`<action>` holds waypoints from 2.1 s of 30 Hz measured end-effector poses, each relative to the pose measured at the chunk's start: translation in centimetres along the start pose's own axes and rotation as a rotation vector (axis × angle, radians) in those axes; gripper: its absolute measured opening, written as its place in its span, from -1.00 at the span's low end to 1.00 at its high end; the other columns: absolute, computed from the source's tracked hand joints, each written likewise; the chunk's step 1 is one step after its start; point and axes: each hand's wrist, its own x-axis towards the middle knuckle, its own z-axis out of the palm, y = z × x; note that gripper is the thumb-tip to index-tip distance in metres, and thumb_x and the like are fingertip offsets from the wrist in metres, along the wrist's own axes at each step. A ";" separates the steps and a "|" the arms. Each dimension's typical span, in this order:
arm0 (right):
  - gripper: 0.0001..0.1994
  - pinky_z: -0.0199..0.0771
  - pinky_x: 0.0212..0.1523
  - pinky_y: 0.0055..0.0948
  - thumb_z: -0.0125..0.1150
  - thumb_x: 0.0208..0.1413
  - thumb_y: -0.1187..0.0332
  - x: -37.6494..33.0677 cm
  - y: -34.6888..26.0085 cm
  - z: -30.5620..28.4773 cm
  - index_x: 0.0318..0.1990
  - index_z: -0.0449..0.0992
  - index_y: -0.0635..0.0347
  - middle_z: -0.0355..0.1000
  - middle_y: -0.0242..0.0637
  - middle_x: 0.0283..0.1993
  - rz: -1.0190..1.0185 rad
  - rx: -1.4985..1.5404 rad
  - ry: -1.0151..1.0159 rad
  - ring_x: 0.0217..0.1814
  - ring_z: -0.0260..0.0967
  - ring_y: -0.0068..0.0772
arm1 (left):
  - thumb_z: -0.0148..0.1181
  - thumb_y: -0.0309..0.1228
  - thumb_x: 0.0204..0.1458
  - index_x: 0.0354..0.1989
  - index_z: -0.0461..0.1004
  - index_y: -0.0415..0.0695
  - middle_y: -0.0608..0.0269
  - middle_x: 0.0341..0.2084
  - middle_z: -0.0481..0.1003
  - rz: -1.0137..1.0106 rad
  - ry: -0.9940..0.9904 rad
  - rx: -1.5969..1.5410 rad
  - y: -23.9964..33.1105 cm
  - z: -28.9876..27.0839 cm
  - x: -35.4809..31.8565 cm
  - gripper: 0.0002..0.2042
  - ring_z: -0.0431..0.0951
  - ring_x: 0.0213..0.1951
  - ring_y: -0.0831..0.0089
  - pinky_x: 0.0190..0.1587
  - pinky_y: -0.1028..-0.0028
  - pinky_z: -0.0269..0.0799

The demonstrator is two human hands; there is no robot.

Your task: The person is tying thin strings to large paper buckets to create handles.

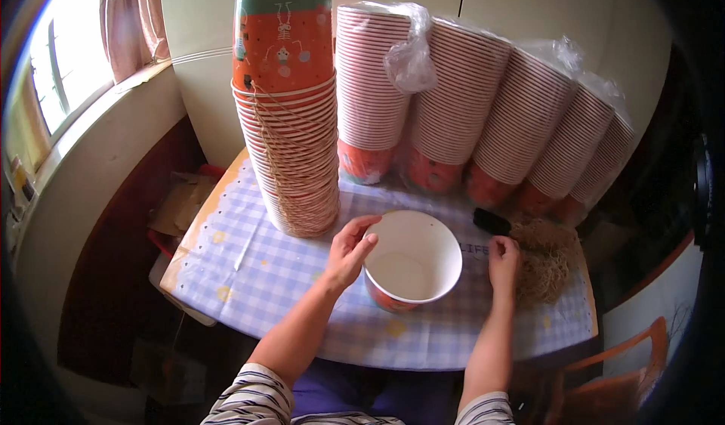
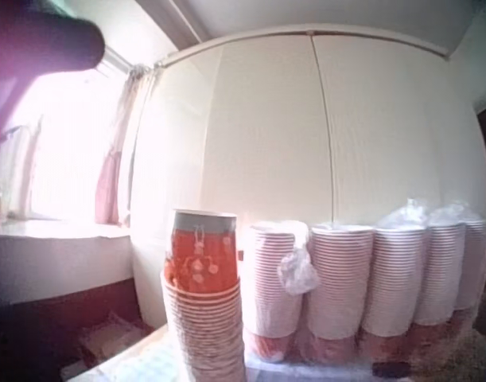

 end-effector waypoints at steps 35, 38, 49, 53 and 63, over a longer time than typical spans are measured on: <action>-0.89 0.33 -0.25 -0.47 0.19 -0.03 0.44 -0.1 2.8 -3.0 -0.38 0.52 0.29 0.42 -0.21 -0.36 0.082 0.181 0.116 -0.33 0.37 -0.33 | 0.00 -0.18 0.11 -0.07 0.36 -0.34 0.18 -0.22 0.40 0.097 0.060 0.225 0.6 1.1 -0.3 -0.59 0.35 -0.14 0.47 -0.03 0.51 0.21; -0.86 0.33 -0.18 -0.26 0.25 -0.24 0.42 -0.7 1.7 -3.0 -0.43 0.55 0.20 0.42 -0.20 -0.31 -0.098 -0.165 -0.295 -0.21 0.33 -0.10 | 0.00 -0.18 0.11 -0.07 0.36 -0.33 0.18 -0.22 0.40 0.118 0.059 0.262 0.5 1.0 -0.1 -0.58 0.35 -0.14 0.47 -0.03 0.51 0.21; -0.84 0.21 0.02 -0.30 0.21 -0.22 0.33 1.2 1.2 1.3 -0.42 0.54 0.14 0.40 -0.20 -0.24 -0.350 -0.744 -0.523 0.00 0.21 -0.14 | 0.01 -0.23 0.11 -0.09 0.37 -0.34 0.17 -0.24 0.40 0.136 0.057 0.262 0.3 0.9 -0.2 -0.62 0.36 -0.15 0.45 -0.05 0.50 0.23; -0.86 0.22 0.01 -0.19 0.14 -0.18 0.35 2.0 1.3 0.8 -0.42 0.52 0.16 0.42 -0.18 -0.26 -0.396 -0.727 -0.564 -0.10 0.29 -0.13 | 0.00 -0.23 0.10 -0.11 0.38 -0.33 0.16 -0.26 0.40 0.125 0.073 0.246 0.2 1.0 -0.1 -0.63 0.37 -0.18 0.44 -0.08 0.50 0.24; -0.92 0.43 -0.15 -0.35 -0.03 0.05 0.44 6.2 -2.7 -3.3 -0.35 0.37 0.22 0.45 -0.18 -0.35 0.262 1.097 -0.458 -0.25 0.43 -0.34 | 0.02 -0.32 0.06 -0.14 0.40 -0.32 0.16 -0.33 0.41 0.141 0.099 0.293 0.1 0.7 -0.2 -0.69 0.37 -0.23 0.45 -0.13 0.51 0.26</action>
